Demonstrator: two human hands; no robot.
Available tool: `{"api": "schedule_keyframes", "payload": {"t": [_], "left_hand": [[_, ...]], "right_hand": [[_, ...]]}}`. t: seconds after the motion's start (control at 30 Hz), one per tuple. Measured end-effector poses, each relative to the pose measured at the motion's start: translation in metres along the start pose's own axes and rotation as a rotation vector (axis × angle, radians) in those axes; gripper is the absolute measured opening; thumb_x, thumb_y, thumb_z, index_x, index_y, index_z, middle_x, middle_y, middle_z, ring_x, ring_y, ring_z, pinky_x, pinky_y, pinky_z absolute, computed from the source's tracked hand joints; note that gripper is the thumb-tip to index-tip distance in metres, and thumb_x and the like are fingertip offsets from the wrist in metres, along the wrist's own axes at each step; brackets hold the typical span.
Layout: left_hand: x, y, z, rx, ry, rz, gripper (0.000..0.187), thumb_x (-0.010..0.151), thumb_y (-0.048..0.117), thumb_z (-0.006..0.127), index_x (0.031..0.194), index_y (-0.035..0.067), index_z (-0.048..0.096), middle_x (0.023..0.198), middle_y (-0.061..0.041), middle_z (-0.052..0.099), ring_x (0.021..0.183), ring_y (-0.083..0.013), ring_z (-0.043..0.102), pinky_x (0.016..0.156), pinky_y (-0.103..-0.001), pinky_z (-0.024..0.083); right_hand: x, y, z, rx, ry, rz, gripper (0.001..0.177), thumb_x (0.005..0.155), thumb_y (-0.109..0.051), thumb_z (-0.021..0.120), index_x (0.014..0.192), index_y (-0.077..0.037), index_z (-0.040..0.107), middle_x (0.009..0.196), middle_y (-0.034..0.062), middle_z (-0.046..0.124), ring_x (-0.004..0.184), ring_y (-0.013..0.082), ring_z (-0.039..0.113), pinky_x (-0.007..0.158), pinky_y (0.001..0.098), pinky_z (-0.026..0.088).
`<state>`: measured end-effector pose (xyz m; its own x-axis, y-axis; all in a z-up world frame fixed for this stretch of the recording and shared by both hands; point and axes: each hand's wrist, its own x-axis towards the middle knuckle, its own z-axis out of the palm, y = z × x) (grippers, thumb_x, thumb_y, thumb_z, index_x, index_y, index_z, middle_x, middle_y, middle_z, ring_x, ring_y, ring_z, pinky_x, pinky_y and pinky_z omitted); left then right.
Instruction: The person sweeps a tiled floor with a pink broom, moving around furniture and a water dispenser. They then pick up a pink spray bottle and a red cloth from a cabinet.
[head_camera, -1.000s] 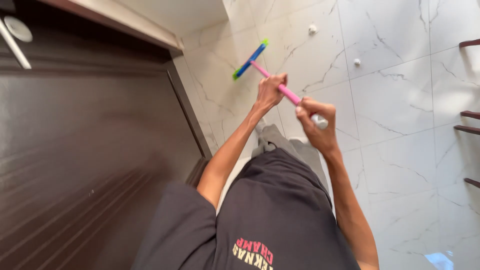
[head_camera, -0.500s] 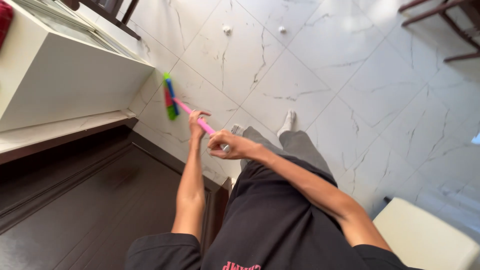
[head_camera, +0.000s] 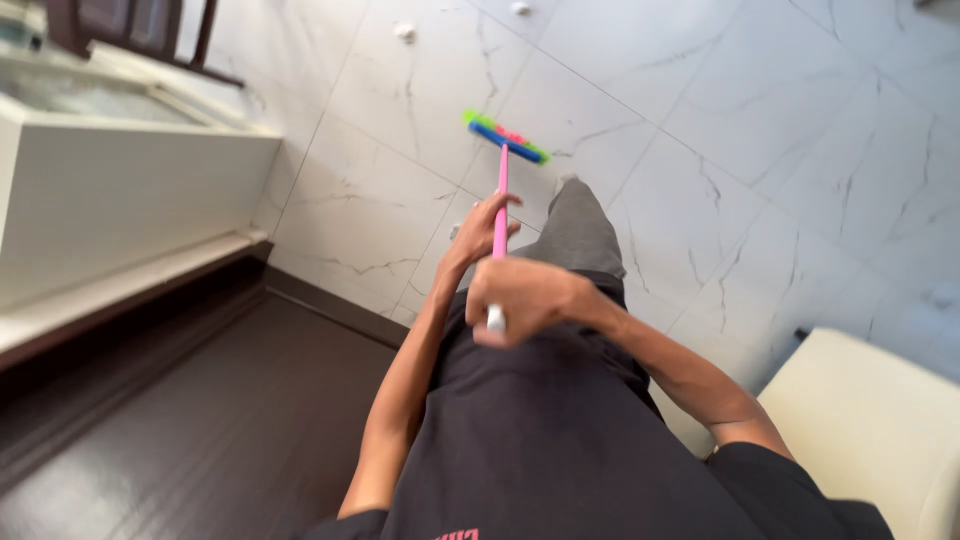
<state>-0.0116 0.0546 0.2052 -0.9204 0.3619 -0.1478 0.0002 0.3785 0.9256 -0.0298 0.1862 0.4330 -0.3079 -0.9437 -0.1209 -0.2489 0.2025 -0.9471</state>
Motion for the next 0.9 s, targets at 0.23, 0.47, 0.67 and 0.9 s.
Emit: {"api": "schedule_keyframes", "payload": {"t": [0.23,0.47,0.67,0.9], "left_hand": [[-0.004,-0.015,0.106,0.041,-0.009,-0.113,0.019,0.108,0.021,0.075,0.098,0.008,0.066,0.082,-0.016,0.063,0.073,-0.0314,0.061,0.099,-0.033,0.060],[0.063,-0.050,0.158,0.030,0.200,-0.008,0.016,0.091,0.006,0.077,0.087,0.005,0.061,0.075,-0.016,0.062,0.065,-0.0337,0.057,0.064,-0.040,0.048],[0.134,-0.106,0.122,0.319,0.122,0.015,0.012,0.092,0.013,0.072,0.082,0.010,0.067,0.078,-0.008,0.069,0.071,-0.0302,0.068,0.094,-0.050,0.047],[0.224,-0.149,0.127,0.186,0.626,-0.098,0.020,0.098,0.014,0.071,0.087,0.000,0.061,0.090,-0.015,0.065,0.079,-0.0353,0.060,0.076,-0.038,0.050]], "right_hand": [[-0.065,-0.002,-0.035,0.232,0.103,-0.221,0.030,0.071,-0.019,0.069,0.060,0.002,0.050,0.055,0.0128,0.051,0.052,0.0263,0.053,0.059,0.0403,0.045],[-0.106,0.109,-0.062,0.328,0.226,-0.019,0.029,0.094,-0.028,0.065,0.078,-0.005,0.072,0.071,0.0091,0.068,0.069,0.0247,0.069,0.077,0.0360,0.055],[-0.083,0.164,-0.089,0.088,0.250,-0.178,0.029,0.089,-0.029,0.066,0.072,-0.006,0.072,0.071,0.0105,0.068,0.075,0.0278,0.066,0.078,0.0407,0.052],[-0.116,0.212,-0.132,0.074,0.380,-0.333,0.017,0.079,-0.016,0.071,0.070,-0.006,0.061,0.076,0.0089,0.061,0.079,0.0292,0.062,0.078,0.0418,0.050]]}}
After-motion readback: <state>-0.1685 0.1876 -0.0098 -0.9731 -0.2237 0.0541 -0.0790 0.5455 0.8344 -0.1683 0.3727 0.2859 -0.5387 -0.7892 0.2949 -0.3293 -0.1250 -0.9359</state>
